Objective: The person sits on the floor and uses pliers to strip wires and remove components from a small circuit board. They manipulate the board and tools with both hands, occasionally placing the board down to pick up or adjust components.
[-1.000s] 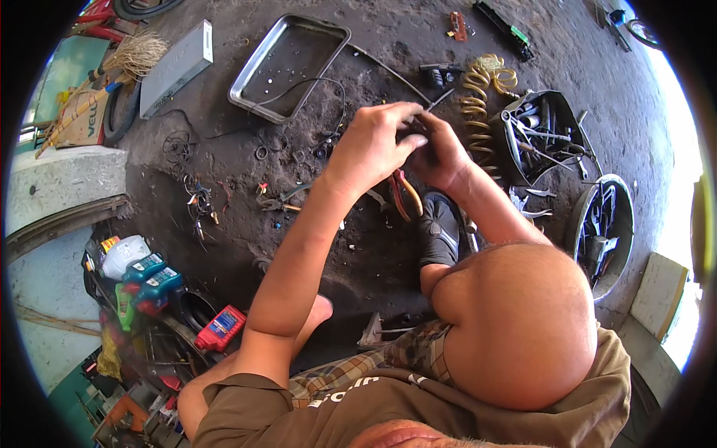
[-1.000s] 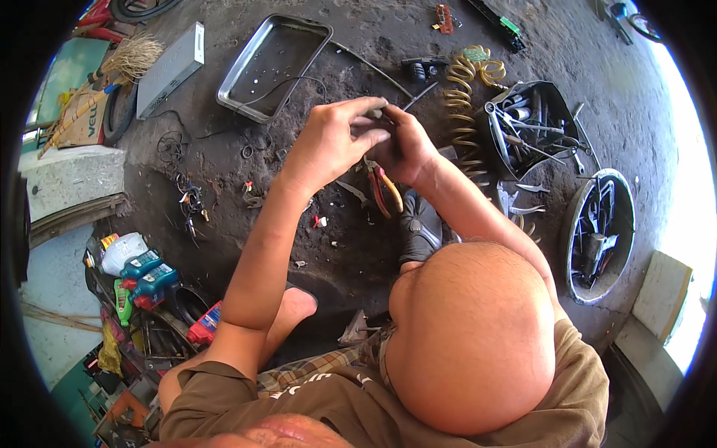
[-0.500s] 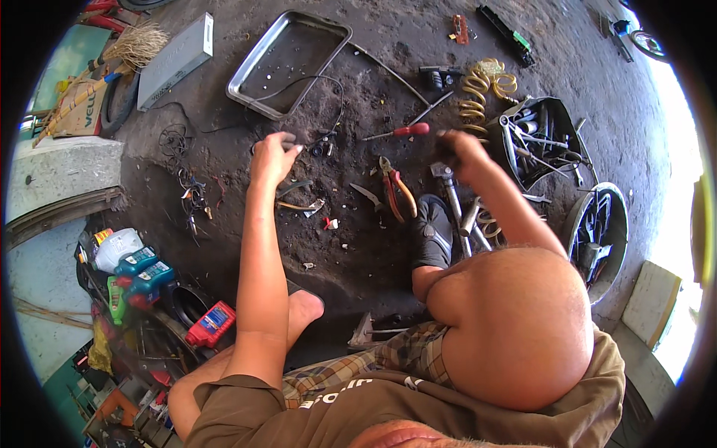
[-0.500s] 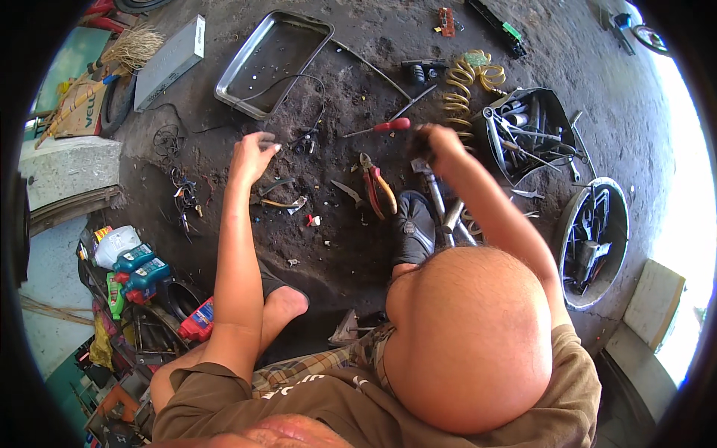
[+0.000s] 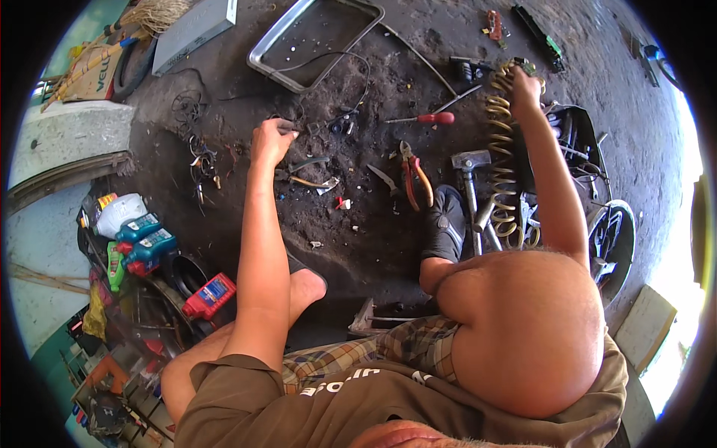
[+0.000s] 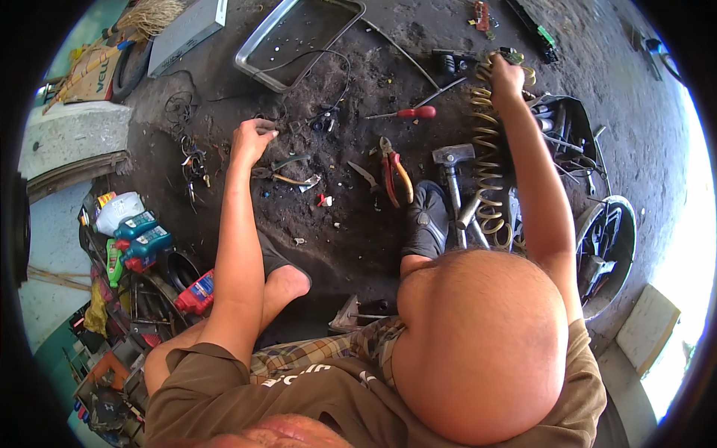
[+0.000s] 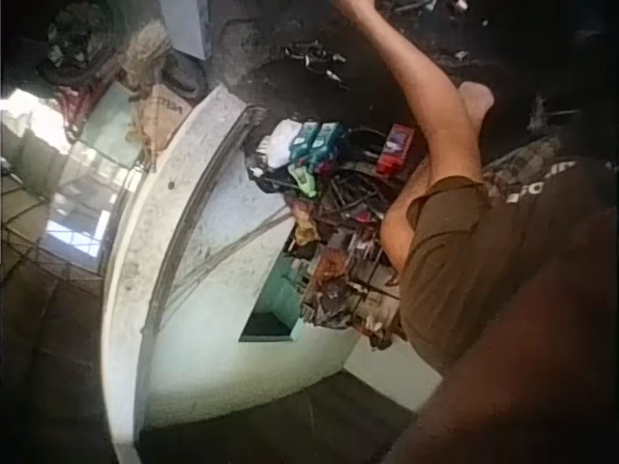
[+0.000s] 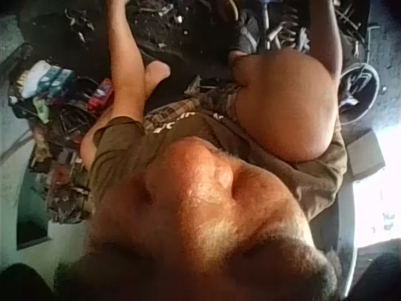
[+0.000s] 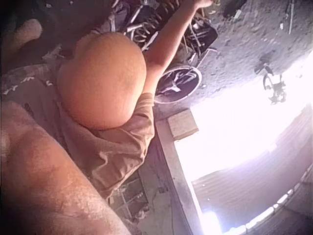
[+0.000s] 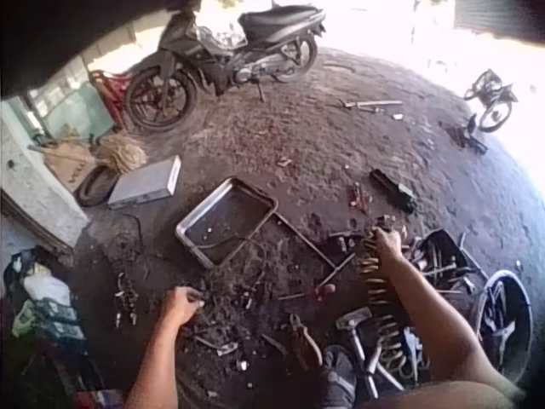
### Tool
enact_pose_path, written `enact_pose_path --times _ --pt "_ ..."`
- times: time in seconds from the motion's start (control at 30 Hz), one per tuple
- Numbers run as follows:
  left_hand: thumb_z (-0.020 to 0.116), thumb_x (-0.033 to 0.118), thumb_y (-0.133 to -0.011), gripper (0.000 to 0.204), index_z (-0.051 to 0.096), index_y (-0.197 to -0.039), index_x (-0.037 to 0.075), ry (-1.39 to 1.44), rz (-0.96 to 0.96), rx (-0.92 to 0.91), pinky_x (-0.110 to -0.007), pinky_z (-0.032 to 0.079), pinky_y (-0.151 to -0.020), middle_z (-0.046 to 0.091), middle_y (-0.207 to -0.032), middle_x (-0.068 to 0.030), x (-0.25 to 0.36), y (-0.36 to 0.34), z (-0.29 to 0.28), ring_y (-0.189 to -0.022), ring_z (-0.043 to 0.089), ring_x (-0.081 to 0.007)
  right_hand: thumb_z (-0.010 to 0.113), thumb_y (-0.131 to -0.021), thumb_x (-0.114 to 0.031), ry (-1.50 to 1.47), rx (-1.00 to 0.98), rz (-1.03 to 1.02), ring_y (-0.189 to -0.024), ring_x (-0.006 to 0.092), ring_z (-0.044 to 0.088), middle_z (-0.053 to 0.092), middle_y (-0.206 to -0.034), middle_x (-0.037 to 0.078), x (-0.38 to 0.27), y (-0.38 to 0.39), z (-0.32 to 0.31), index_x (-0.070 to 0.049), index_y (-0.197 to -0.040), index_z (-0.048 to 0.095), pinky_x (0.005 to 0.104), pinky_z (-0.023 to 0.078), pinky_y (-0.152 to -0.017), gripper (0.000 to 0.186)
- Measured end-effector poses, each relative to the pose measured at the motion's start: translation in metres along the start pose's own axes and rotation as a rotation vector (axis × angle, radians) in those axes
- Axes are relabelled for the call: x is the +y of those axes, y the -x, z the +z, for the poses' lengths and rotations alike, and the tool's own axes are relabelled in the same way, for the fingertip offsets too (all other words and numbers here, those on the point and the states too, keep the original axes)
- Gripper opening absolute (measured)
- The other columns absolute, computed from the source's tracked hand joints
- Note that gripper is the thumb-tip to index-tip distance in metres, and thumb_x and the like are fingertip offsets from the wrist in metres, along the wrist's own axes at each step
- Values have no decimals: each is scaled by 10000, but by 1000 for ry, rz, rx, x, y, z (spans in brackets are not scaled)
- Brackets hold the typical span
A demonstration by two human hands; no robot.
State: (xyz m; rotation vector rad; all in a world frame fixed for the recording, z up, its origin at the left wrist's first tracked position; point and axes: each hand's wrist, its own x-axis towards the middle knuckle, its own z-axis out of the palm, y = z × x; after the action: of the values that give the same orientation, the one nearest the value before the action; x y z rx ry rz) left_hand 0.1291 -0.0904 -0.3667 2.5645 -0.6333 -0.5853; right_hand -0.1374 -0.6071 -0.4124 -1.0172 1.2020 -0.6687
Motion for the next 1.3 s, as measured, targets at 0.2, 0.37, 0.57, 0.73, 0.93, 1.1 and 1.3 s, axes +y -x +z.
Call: enact_pose_path --times 0.2,0.37,0.57,0.73,0.93,1.1,1.3 --pt "847 183 -841 221 834 -1042 94 -25 1 -10 -410 614 -878 805 -1001 -178 -10 8 16 -962 791 -317 754 -956 -172 894 -166 -462 -861 259 767 801 -1013 146 73 96 49 -19 -1148 763 387 611 -854 246" --pt "808 192 -884 158 821 -992 77 4 188 119 -439 608 -852 795 -945 -163 4 10 67 -913 774 -356 725 -885 -129 896 -482 -702 -1073 419 716 722 -1119 236 103 116 71 -40 -1170 738 476 576 -948 298" --pt "749 209 -940 302 749 -1220 95 -190 255 154 -484 591 -886 727 -1163 -160 9 5 128 -1031 725 -390 672 -894 -96 1340 -554 -852 -1134 449 671 656 -1130 237 117 112 102 -51 -1178 658 525 570 -952 288" --pt "740 233 -950 201 739 -1087 85 -264 302 111 -488 597 -841 697 -1086 -138 0 -4 129 -974 731 -386 703 -871 -113 1296 -641 -827 -1134 432 674 653 -1138 229 120 106 98 -18 -1106 633 520 570 -942 263" --pt "791 107 -872 149 710 -989 61 23 503 379 -469 573 -864 667 -1094 -137 17 -10 116 -1010 691 -380 743 -943 -216 669 -512 -85 -875 335 732 738 -965 153 107 133 99 0 -1009 711 456 611 -795 229" --pt "723 12 -842 109 693 -943 34 124 531 327 -487 564 -895 707 -1031 -167 33 -48 118 -1007 688 -404 718 -999 -255 -222 -348 300 -748 202 702 729 -906 55 61 113 79 -50 -1001 730 365 590 -659 205" --pt "614 35 -887 92 681 -941 70 -212 534 100 -492 573 -896 729 -1023 -137 48 -63 127 -1018 694 -372 772 -973 -272 398 -253 -220 -684 98 536 656 -816 -12 36 120 59 -17 -1148 769 311 454 -618 309"
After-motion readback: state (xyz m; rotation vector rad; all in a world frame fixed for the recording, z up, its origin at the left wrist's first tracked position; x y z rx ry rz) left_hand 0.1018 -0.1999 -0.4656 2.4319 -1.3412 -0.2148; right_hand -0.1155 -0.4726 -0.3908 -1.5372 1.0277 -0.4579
